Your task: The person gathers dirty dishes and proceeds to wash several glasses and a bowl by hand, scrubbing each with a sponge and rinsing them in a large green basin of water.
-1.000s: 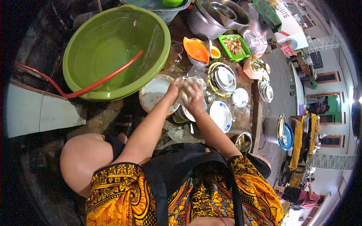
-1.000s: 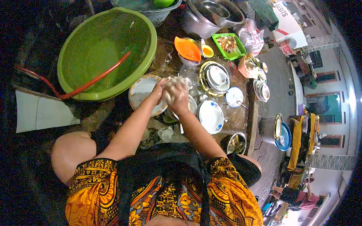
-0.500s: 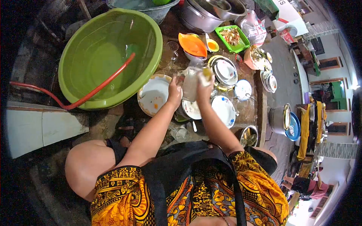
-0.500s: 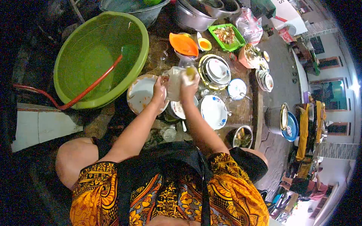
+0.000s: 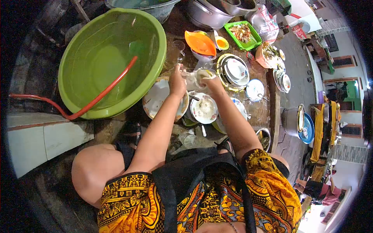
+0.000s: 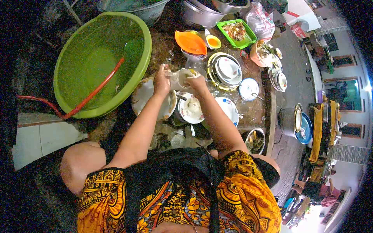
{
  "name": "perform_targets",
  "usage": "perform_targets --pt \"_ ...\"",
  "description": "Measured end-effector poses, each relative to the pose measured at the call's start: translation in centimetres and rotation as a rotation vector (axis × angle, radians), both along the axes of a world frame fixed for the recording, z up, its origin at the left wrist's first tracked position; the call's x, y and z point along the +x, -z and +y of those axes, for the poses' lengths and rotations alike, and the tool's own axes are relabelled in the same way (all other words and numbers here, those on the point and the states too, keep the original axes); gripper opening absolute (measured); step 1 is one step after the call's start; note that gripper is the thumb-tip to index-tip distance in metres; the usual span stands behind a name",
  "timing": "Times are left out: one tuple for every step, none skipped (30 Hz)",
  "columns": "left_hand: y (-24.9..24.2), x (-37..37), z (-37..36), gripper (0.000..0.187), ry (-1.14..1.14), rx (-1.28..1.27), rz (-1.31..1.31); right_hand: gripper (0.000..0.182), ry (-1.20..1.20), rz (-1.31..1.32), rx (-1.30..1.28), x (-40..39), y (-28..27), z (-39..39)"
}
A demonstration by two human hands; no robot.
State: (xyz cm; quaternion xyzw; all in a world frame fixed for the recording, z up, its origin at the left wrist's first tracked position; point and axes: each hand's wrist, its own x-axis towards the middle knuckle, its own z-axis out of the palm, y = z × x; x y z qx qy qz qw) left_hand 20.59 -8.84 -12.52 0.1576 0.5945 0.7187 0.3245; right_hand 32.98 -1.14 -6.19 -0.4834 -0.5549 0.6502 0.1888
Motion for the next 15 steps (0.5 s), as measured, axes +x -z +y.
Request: perform_targets --pt "-0.9 -0.2 -0.4 0.027 0.02 -0.089 0.314 0.037 -0.004 0.003 0.002 -0.6 1.2 0.9" --pt "-1.0 -0.4 -0.6 0.034 0.038 -0.182 0.628 0.037 -0.012 -0.171 0.238 -1.6 1.4 1.3" --pt "-0.4 -0.6 -0.7 0.034 0.032 -0.184 0.633 0.038 -0.018 -0.343 0.473 -2.5 1.6 1.5" --pt "0.2 -0.7 -0.9 0.04 -0.001 -0.22 0.671 0.038 0.006 -0.42 0.664 -3.3 1.8 1.7" --pt "0.8 -0.9 -1.2 0.046 -0.032 -0.255 0.709 0.038 0.004 -0.413 0.663 -4.1 2.5 1.8" --pt "1.4 -1.1 -1.7 0.041 0.0 -0.332 0.712 0.037 0.03 -0.46 0.671 -4.8 3.8 2.0" --pt "2.1 -1.2 -2.2 0.041 0.001 -0.332 0.718 0.036 0.057 -0.508 0.677 -5.3 5.1 2.2" --pt "4.2 -1.3 -2.4 0.039 0.042 -0.305 0.61 0.038 0.043 -0.528 0.705 -5.6 6.9 2.7" --pt "4.5 -1.4 -2.6 0.038 0.081 -0.277 0.503 0.038 0.048 -0.523 0.705 -6.2 7.4 2.5" --pt "4.8 -1.3 -2.9 0.038 0.083 -0.274 0.509 0.04 0.103 -0.608 0.63 -6.7 8.0 2.1" --pt "3.9 -1.2 -3.4 0.037 0.12 -0.323 0.467 0.042 0.158 -0.693 0.552 -7.1 8.6 2.0" --pt "3.9 -1.1 -3.6 0.035 0.159 -0.373 0.424 0.041 0.185 -0.673 0.517 -7.2 10.0 2.3" --pt "3.9 -1.2 -3.5 0.035 0.167 -0.372 0.426 0.041 0.193 -0.675 0.514 -7.2 11.5 2.6" --pt "3.6 -1.4 -3.6 0.036 0.166 -0.361 0.435 0.041 0.194 -0.673 0.492 -7.2 12.0 2.5" --pt "3.4 -1.3 -3.6 0.036 0.165 -0.35 0.443 0.04 0.195 -0.672 0.471 -7.2 12.4 2.5"
